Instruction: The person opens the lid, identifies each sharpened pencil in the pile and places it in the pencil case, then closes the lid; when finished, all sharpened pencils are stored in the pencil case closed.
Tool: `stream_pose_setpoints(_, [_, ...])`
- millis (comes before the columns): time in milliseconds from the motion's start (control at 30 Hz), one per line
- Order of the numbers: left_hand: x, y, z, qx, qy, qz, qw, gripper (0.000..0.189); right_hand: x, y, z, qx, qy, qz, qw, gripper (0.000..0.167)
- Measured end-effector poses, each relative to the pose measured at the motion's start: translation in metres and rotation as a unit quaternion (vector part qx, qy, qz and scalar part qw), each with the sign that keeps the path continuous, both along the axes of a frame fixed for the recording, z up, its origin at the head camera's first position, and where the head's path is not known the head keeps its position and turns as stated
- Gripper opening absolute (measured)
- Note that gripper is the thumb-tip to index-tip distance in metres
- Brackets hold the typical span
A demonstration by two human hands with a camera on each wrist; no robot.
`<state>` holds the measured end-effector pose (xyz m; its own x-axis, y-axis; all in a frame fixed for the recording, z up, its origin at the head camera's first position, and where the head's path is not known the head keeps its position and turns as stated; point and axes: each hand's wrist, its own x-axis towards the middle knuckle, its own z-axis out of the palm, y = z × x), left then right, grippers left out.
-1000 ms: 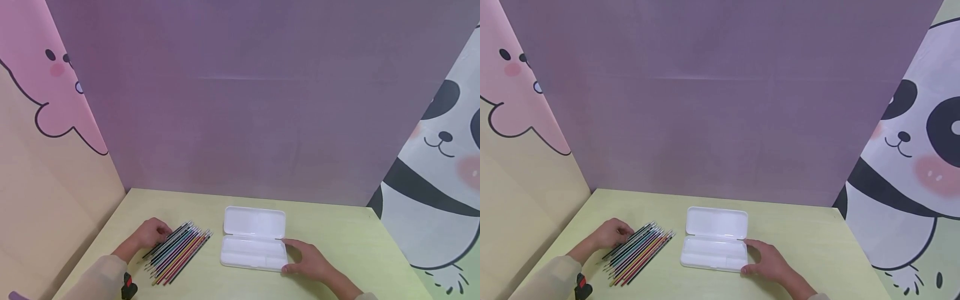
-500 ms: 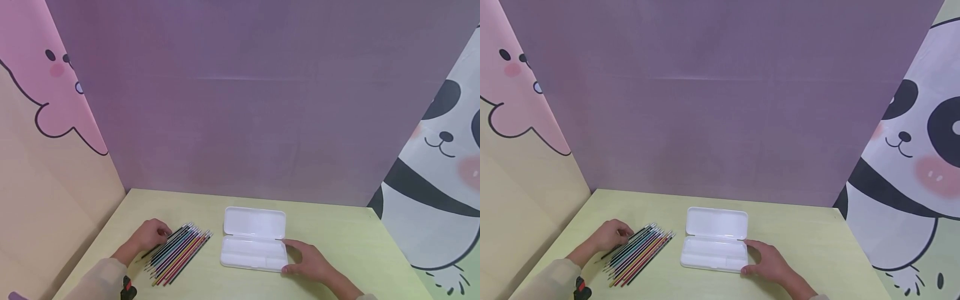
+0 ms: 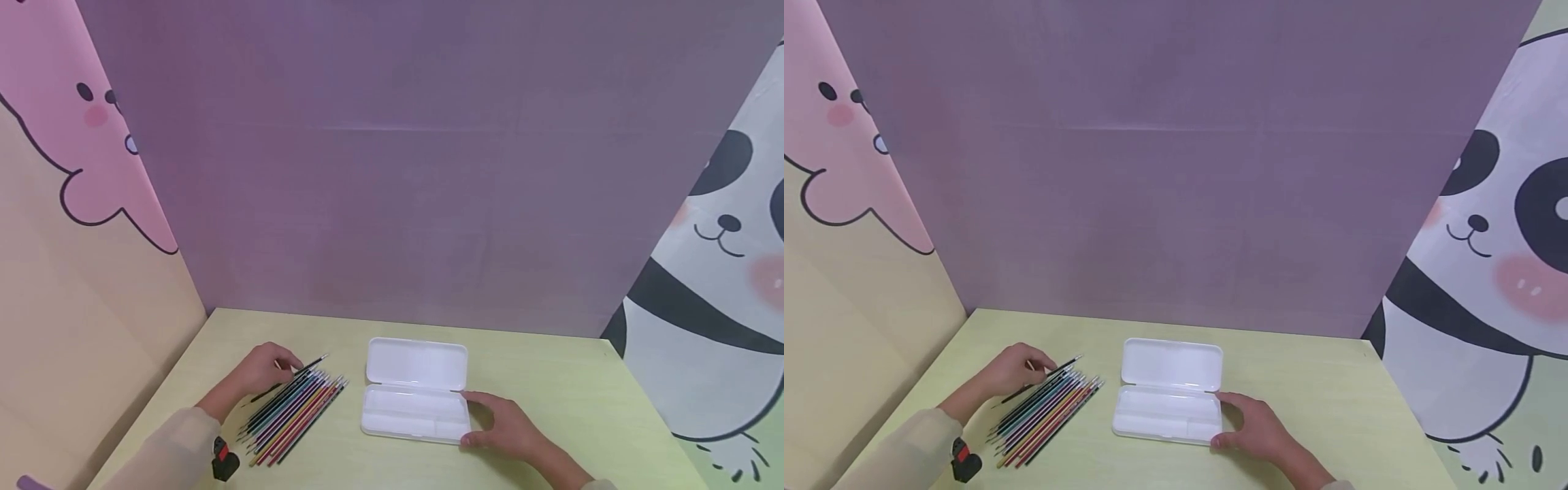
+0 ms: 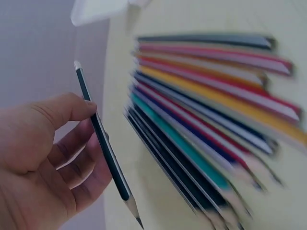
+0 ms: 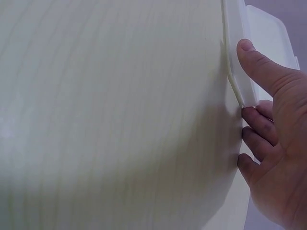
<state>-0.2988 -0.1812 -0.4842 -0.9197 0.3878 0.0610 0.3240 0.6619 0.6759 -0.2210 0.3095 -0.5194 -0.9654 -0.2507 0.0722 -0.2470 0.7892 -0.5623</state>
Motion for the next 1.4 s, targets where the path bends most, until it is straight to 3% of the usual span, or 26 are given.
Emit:
stream_pose_setpoints(267, [-0.016,0.057,0.018,0.023,-0.009,-0.040,0.9989,0.019,0.004,0.000,0.005,0.002,-0.010,-0.008,0.9999,0.084])
stream_pose_setpoints(433, [-0.021,0.096,0.026,0.069,-0.057,-0.079,0.9929,0.019,0.005,0.001,0.007,-0.003,-0.008,-0.004,1.0000,0.084])
stream_pose_setpoints(533, [-0.022,0.118,0.027,0.093,-0.084,-0.103,0.9868,0.019,0.004,0.001,0.006,-0.003,-0.005,-0.003,1.0000,0.084])
stream_pose_setpoints(733, [-0.021,0.161,0.028,0.098,-0.090,-0.129,0.9828,0.019,0.002,0.002,0.003,-0.006,-0.006,-0.001,1.0000,0.085])
stream_pose_setpoints(1033, [-0.011,0.208,0.015,0.108,-0.112,-0.146,0.9770,0.019,0.003,0.001,0.003,0.001,-0.002,0.005,1.0000,0.085])
stream_pose_setpoints(1167, [-0.008,0.217,0.007,0.110,-0.117,-0.153,0.9751,0.018,0.003,0.001,0.005,0.003,-0.001,0.006,1.0000,0.086])
stream_pose_setpoints(1400, [-0.007,0.221,-0.012,0.054,-0.096,-0.158,0.9814,0.018,0.003,0.003,0.001,-0.004,-0.005,0.003,1.0000,0.085])
